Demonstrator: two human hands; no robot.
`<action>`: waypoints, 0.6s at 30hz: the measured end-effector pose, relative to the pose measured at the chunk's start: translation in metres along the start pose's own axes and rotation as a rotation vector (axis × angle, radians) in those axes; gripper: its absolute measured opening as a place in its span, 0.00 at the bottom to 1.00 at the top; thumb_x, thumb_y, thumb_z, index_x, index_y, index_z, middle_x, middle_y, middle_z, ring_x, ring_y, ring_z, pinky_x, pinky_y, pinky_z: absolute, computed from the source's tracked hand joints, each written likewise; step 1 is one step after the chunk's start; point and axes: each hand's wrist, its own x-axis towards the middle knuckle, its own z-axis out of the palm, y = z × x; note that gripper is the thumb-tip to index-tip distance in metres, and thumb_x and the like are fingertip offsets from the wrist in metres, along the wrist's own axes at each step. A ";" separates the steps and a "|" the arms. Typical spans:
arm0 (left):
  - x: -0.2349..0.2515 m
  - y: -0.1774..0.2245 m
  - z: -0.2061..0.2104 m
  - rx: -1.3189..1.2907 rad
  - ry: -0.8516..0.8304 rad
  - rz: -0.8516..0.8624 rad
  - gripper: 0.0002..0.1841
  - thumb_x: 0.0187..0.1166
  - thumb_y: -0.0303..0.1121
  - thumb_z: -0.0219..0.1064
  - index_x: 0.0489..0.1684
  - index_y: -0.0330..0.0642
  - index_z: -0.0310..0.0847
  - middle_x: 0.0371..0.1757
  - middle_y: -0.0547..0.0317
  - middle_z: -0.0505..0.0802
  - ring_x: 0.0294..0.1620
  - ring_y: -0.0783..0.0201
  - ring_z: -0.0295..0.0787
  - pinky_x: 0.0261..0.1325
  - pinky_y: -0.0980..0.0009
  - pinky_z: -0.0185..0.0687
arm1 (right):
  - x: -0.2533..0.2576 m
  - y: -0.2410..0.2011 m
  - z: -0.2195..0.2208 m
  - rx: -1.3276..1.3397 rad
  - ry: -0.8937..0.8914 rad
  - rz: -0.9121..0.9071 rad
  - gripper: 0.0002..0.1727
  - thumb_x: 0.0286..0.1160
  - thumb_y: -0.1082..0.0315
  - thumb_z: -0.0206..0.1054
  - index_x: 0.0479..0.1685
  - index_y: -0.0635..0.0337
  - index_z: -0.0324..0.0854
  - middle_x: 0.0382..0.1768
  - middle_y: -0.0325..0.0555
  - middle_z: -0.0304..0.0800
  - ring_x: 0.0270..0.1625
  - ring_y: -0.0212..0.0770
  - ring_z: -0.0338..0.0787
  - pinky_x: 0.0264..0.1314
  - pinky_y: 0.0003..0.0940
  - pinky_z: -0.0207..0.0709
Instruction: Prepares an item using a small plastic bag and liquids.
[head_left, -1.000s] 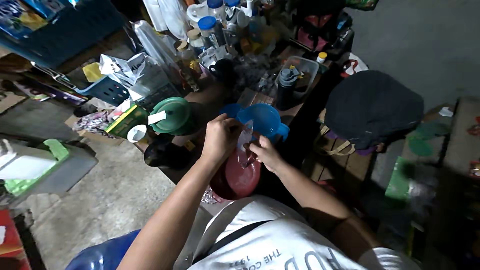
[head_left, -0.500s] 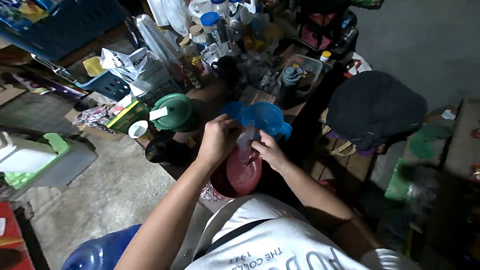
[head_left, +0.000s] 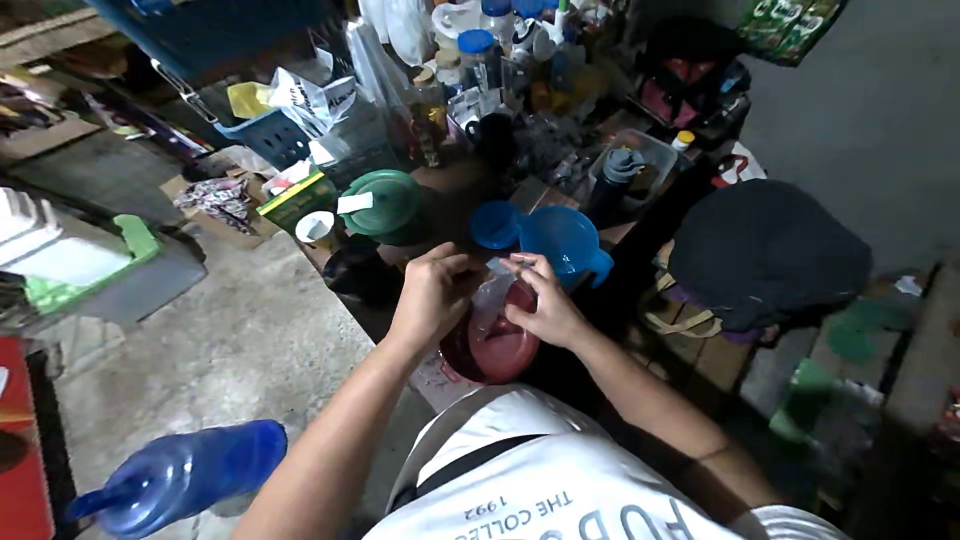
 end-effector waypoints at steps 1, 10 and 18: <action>0.001 0.000 0.000 0.010 0.002 0.000 0.02 0.71 0.27 0.75 0.32 0.38 0.92 0.32 0.58 0.87 0.34 0.69 0.84 0.41 0.74 0.80 | -0.003 0.004 0.008 0.036 0.016 0.006 0.33 0.57 0.66 0.78 0.70 0.64 0.81 0.83 0.53 0.67 0.83 0.47 0.71 0.77 0.46 0.75; 0.027 0.006 0.015 0.016 -0.039 0.024 0.02 0.71 0.26 0.75 0.34 0.38 0.93 0.33 0.54 0.90 0.36 0.65 0.88 0.44 0.69 0.84 | -0.012 0.004 0.025 0.160 0.160 0.127 0.29 0.62 0.68 0.77 0.68 0.66 0.81 0.73 0.60 0.77 0.79 0.51 0.74 0.78 0.47 0.73; 0.065 0.012 0.044 0.022 -0.086 0.045 0.02 0.71 0.25 0.75 0.31 0.36 0.93 0.31 0.51 0.89 0.33 0.61 0.87 0.42 0.65 0.84 | 0.001 0.006 0.010 0.276 0.300 0.166 0.22 0.72 0.73 0.72 0.66 0.68 0.79 0.62 0.55 0.85 0.65 0.41 0.84 0.69 0.41 0.79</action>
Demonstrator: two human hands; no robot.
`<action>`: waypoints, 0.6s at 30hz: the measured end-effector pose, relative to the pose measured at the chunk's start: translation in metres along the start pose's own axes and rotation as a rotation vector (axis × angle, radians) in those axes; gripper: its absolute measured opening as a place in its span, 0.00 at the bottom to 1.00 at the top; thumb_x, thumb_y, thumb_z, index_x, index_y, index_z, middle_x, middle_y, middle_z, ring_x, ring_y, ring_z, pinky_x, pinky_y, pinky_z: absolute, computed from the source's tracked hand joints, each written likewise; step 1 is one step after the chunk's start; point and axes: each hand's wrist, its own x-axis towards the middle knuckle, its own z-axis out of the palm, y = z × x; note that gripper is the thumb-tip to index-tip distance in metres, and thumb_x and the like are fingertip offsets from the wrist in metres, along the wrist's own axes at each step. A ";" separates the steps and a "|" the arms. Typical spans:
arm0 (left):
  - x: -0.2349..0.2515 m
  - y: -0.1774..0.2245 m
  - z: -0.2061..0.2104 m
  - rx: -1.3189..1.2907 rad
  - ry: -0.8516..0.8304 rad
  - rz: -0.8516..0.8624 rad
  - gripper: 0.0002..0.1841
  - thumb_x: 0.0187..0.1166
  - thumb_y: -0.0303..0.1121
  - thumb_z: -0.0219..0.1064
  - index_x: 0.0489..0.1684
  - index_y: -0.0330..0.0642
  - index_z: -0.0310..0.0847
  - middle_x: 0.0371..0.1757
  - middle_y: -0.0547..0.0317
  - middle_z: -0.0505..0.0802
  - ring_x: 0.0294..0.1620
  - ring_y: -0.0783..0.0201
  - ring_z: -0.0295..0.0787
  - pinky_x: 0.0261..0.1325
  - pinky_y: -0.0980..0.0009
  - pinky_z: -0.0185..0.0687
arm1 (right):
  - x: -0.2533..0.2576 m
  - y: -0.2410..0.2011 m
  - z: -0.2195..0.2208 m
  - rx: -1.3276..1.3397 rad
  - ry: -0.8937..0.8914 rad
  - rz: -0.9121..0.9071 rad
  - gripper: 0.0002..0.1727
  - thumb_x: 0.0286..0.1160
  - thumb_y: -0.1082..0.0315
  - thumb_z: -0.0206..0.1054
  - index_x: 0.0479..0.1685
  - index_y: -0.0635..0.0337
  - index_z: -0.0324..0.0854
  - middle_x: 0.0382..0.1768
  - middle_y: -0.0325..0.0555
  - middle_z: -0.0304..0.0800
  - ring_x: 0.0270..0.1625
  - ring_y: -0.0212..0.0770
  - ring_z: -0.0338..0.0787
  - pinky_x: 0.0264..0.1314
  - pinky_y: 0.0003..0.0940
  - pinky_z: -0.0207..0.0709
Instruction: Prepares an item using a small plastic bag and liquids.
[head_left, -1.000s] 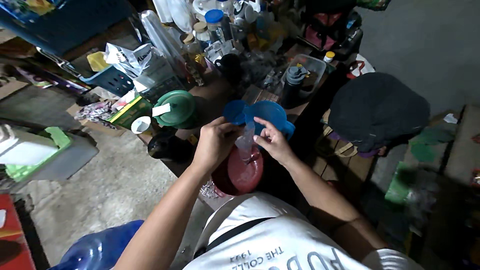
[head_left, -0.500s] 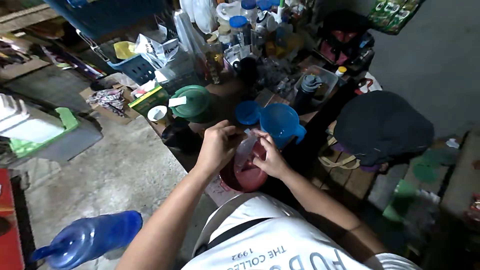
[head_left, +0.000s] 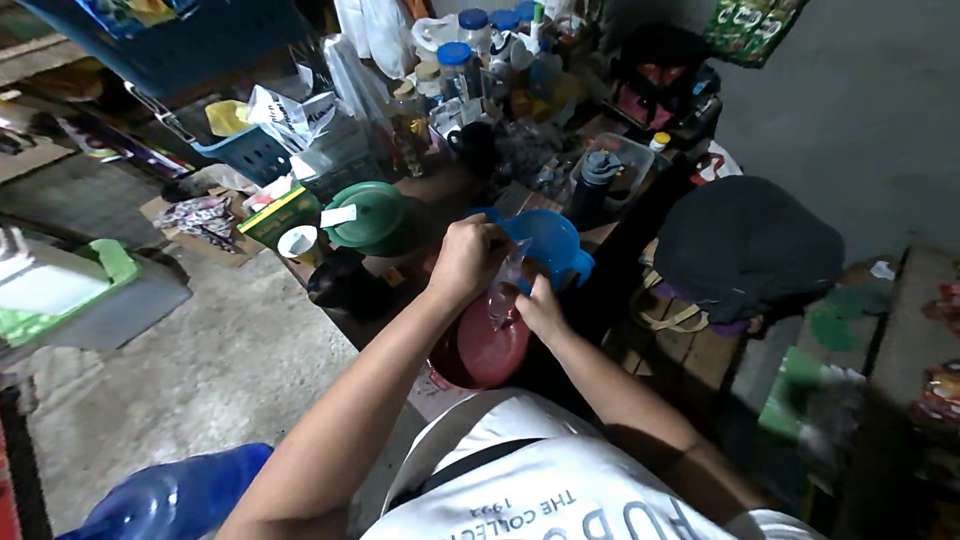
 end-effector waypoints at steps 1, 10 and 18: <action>0.004 0.002 0.002 0.003 -0.018 -0.012 0.02 0.71 0.25 0.75 0.31 0.36 0.93 0.31 0.50 0.88 0.34 0.60 0.87 0.43 0.63 0.84 | 0.002 -0.001 -0.001 0.028 0.006 0.042 0.22 0.73 0.73 0.71 0.66 0.67 0.79 0.62 0.55 0.85 0.66 0.41 0.84 0.69 0.41 0.80; 0.013 -0.002 0.010 0.013 -0.090 -0.020 0.03 0.73 0.25 0.74 0.32 0.34 0.92 0.35 0.46 0.91 0.40 0.52 0.91 0.50 0.54 0.87 | 0.007 0.004 -0.002 0.151 0.003 0.135 0.17 0.79 0.74 0.63 0.65 0.67 0.79 0.60 0.55 0.84 0.61 0.42 0.84 0.64 0.41 0.81; -0.001 -0.006 0.001 0.012 -0.046 -0.019 0.03 0.72 0.24 0.74 0.31 0.35 0.93 0.32 0.48 0.90 0.37 0.55 0.89 0.46 0.58 0.85 | 0.006 -0.002 -0.003 0.133 -0.052 0.102 0.16 0.81 0.74 0.59 0.63 0.68 0.80 0.59 0.54 0.85 0.61 0.39 0.85 0.65 0.39 0.80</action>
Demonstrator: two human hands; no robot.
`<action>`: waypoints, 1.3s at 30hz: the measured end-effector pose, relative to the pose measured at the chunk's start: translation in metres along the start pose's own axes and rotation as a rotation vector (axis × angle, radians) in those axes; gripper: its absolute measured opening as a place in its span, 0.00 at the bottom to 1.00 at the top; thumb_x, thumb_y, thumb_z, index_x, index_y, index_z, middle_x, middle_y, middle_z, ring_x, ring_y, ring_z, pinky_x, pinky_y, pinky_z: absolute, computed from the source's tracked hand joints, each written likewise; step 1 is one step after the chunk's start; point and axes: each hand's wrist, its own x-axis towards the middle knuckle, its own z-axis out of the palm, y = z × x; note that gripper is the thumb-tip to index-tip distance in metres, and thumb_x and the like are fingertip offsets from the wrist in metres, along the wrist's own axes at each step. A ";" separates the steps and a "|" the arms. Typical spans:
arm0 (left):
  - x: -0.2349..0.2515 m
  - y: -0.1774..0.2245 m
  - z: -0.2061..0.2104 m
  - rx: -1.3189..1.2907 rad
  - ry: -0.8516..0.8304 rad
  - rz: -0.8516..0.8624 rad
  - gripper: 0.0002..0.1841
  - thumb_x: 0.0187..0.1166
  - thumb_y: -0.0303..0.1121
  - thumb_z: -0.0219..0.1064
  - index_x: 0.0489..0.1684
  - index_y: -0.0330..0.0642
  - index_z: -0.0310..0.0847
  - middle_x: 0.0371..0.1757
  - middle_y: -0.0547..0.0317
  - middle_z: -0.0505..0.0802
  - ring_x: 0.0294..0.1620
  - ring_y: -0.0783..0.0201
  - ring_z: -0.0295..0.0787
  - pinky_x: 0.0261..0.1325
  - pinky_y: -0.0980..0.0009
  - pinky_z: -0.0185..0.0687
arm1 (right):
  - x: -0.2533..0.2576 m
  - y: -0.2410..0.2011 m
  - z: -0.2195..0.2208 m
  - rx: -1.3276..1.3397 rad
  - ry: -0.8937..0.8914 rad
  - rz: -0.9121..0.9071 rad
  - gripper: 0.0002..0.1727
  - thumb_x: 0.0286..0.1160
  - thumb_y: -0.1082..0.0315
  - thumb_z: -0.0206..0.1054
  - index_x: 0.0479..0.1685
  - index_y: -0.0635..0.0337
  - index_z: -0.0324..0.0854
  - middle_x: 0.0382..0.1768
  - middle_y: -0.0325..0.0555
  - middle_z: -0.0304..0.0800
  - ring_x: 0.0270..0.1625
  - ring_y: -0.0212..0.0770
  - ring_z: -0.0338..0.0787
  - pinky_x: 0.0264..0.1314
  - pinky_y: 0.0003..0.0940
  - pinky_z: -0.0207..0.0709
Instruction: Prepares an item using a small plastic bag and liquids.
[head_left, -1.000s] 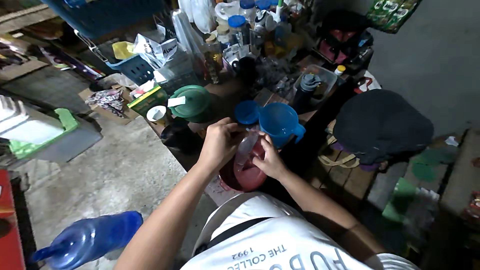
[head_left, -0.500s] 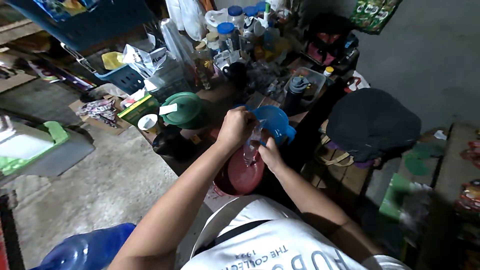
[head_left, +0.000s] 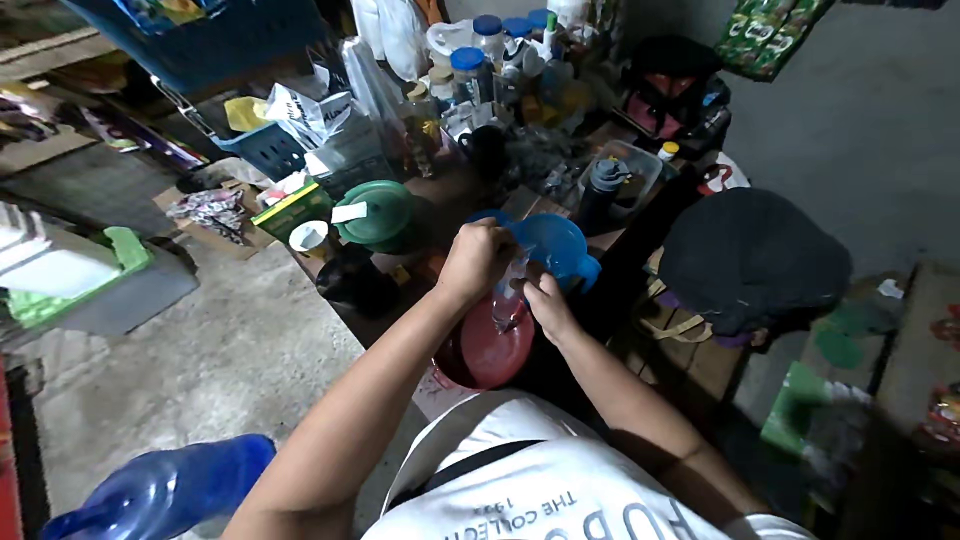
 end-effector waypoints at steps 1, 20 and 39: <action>-0.004 -0.001 -0.002 -0.001 0.011 0.006 0.03 0.72 0.24 0.74 0.31 0.35 0.93 0.32 0.49 0.90 0.36 0.56 0.89 0.45 0.60 0.85 | 0.000 -0.002 -0.001 -0.026 -0.014 0.001 0.16 0.81 0.72 0.60 0.63 0.67 0.80 0.60 0.53 0.85 0.61 0.39 0.85 0.65 0.39 0.80; -0.097 -0.024 -0.035 -0.105 0.154 0.005 0.02 0.68 0.21 0.77 0.31 0.39 0.94 0.35 0.54 0.90 0.36 0.63 0.88 0.44 0.66 0.85 | 0.016 -0.057 0.020 -0.600 -0.613 -0.208 0.17 0.68 0.79 0.73 0.58 0.67 0.88 0.49 0.52 0.91 0.40 0.39 0.87 0.44 0.36 0.83; -0.095 -0.016 -0.037 -0.067 0.220 0.015 0.01 0.72 0.25 0.75 0.34 0.37 0.93 0.32 0.56 0.89 0.31 0.66 0.86 0.39 0.69 0.85 | 0.000 -0.027 -0.005 -0.251 -0.068 -0.303 0.17 0.83 0.72 0.65 0.68 0.56 0.84 0.54 0.44 0.90 0.30 0.31 0.84 0.27 0.23 0.77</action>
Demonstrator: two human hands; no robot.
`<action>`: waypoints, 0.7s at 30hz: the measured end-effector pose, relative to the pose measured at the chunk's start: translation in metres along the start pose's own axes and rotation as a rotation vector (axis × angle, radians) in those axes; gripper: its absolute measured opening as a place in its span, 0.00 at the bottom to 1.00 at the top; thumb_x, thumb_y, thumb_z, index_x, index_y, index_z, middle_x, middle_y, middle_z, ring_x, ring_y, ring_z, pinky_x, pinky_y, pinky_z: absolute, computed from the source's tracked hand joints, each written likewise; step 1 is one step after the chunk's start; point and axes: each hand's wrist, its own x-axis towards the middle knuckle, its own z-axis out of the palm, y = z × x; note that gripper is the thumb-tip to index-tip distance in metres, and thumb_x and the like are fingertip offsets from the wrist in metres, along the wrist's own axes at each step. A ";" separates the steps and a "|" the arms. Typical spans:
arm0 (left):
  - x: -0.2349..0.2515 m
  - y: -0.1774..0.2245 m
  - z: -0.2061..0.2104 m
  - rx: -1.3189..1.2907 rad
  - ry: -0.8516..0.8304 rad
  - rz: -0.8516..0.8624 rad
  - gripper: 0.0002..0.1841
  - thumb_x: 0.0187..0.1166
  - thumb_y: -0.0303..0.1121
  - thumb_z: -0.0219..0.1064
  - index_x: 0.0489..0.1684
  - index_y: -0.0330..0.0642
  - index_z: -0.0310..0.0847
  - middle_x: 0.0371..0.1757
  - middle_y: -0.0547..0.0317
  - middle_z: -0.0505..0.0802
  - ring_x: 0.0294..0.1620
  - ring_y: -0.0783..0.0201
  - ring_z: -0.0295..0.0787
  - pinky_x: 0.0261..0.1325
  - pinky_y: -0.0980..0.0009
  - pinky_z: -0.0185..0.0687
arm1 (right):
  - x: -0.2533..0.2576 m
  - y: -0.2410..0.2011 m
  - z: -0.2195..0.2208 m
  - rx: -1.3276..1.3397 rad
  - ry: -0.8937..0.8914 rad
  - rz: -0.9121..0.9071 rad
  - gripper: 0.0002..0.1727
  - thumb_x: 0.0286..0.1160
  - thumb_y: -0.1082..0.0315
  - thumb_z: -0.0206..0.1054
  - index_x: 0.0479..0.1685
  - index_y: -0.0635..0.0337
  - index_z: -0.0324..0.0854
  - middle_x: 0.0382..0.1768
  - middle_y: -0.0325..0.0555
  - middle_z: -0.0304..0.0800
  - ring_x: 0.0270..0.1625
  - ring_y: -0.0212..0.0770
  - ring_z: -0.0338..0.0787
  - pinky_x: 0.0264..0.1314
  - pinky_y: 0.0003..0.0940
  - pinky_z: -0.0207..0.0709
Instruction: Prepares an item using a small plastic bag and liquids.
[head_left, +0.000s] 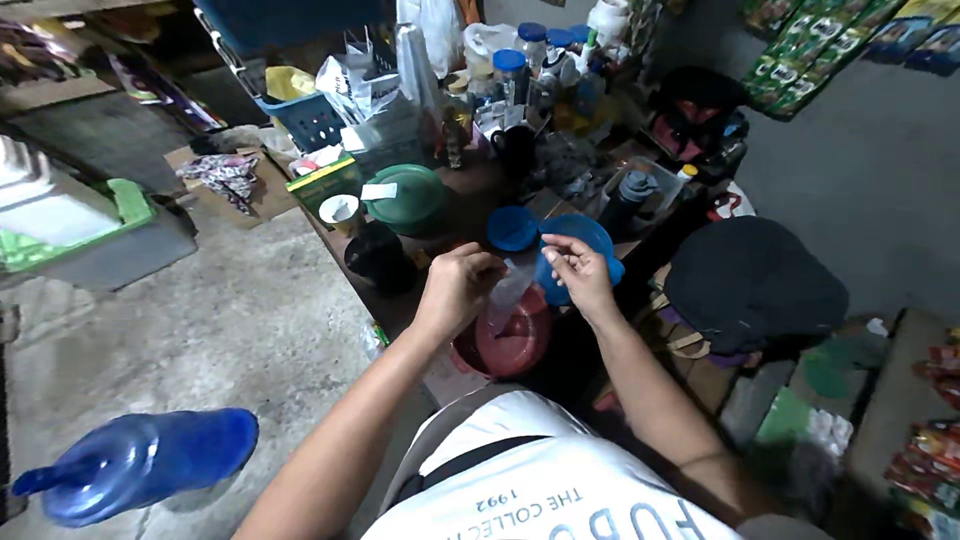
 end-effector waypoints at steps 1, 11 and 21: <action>0.004 0.002 0.001 -0.002 0.003 0.002 0.02 0.73 0.26 0.75 0.35 0.37 0.93 0.32 0.56 0.89 0.31 0.67 0.86 0.39 0.70 0.84 | -0.003 0.005 0.000 -0.025 0.024 0.024 0.18 0.84 0.71 0.63 0.70 0.55 0.83 0.60 0.45 0.88 0.34 0.33 0.84 0.29 0.26 0.77; 0.056 0.023 0.037 0.015 -0.089 -0.018 0.03 0.73 0.27 0.75 0.34 0.37 0.93 0.31 0.54 0.89 0.32 0.65 0.87 0.40 0.68 0.84 | -0.030 0.032 0.011 -0.023 0.091 0.110 0.28 0.69 0.81 0.67 0.73 0.68 0.77 0.76 0.61 0.76 0.79 0.51 0.76 0.76 0.46 0.75; 0.094 0.032 0.078 0.083 -0.207 -0.031 0.04 0.74 0.27 0.73 0.34 0.36 0.92 0.33 0.51 0.91 0.35 0.60 0.90 0.44 0.59 0.86 | -0.021 0.028 -0.003 0.007 0.136 0.289 0.22 0.79 0.78 0.60 0.73 0.70 0.77 0.73 0.65 0.77 0.75 0.53 0.79 0.75 0.48 0.75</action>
